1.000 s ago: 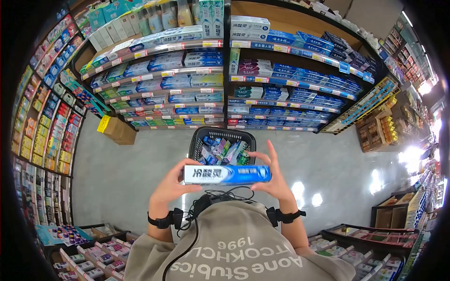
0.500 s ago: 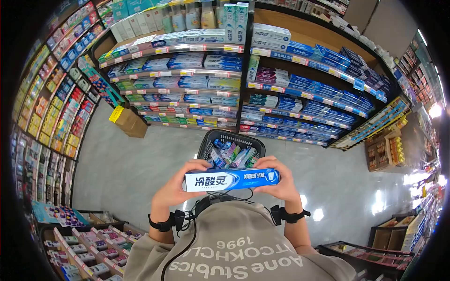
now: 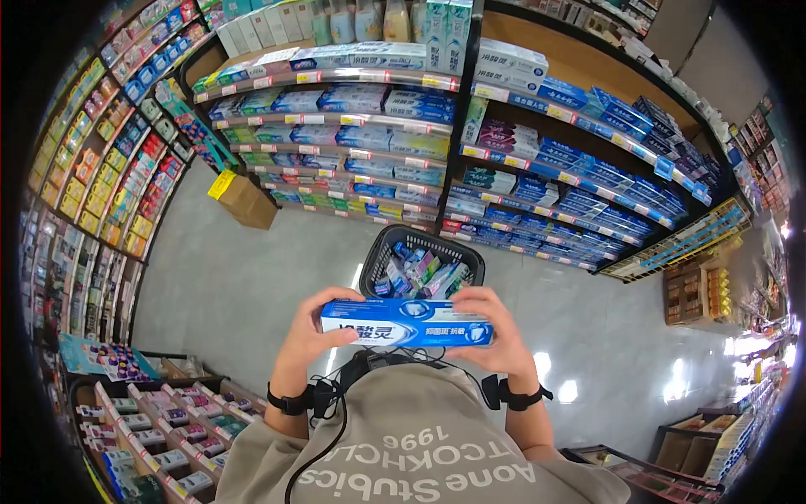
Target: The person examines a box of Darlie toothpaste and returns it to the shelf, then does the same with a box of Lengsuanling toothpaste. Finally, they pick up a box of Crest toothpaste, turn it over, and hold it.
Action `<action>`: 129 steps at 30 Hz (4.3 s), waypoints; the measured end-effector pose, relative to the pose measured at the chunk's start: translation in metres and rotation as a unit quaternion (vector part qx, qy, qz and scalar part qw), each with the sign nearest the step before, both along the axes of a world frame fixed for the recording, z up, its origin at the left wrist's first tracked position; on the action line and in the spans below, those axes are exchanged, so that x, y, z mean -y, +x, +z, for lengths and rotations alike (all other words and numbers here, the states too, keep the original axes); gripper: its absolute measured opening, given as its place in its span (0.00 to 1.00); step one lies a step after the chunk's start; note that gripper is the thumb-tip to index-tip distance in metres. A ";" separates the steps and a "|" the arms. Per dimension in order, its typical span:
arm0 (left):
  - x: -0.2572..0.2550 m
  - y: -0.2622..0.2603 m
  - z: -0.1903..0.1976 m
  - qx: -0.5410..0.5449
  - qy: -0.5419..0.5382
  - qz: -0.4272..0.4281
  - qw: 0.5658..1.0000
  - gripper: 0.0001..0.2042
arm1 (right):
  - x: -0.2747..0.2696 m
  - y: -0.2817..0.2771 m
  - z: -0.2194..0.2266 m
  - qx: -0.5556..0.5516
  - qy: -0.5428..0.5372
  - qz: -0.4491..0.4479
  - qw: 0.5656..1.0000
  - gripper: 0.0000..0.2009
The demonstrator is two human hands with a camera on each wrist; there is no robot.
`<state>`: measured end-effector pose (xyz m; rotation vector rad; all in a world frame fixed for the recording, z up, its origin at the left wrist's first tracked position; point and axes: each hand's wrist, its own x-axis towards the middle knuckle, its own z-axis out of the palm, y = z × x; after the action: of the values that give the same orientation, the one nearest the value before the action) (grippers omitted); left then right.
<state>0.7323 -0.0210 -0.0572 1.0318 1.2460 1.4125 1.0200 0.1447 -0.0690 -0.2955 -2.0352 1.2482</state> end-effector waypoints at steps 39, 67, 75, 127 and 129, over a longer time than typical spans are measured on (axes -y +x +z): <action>0.009 -0.010 -0.026 -0.049 -0.002 0.032 0.998 0.36 | 0.020 -0.001 -0.039 0.033 -0.298 0.028 0.954 0.44; -0.017 -0.022 -0.052 -0.138 -0.139 -0.256 0.947 0.22 | 0.041 -0.047 0.028 -0.042 -0.115 0.013 0.992 0.25; -0.014 -0.026 -0.064 -0.119 -0.171 -0.304 0.930 0.32 | 0.041 -0.038 0.031 -0.007 -0.144 0.031 0.989 0.26; -0.036 0.084 0.051 -0.472 0.151 -0.150 0.856 0.26 | 0.034 -0.015 -0.086 0.125 -0.053 -0.036 0.990 0.22; -0.036 0.085 0.051 -0.479 0.150 -0.151 0.852 0.26 | 0.033 -0.017 -0.085 0.128 -0.054 -0.024 0.990 0.21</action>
<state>0.8177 0.0151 -0.0062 2.2122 1.4433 0.8309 1.0031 0.1119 -0.1542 -0.5784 -2.1622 1.3506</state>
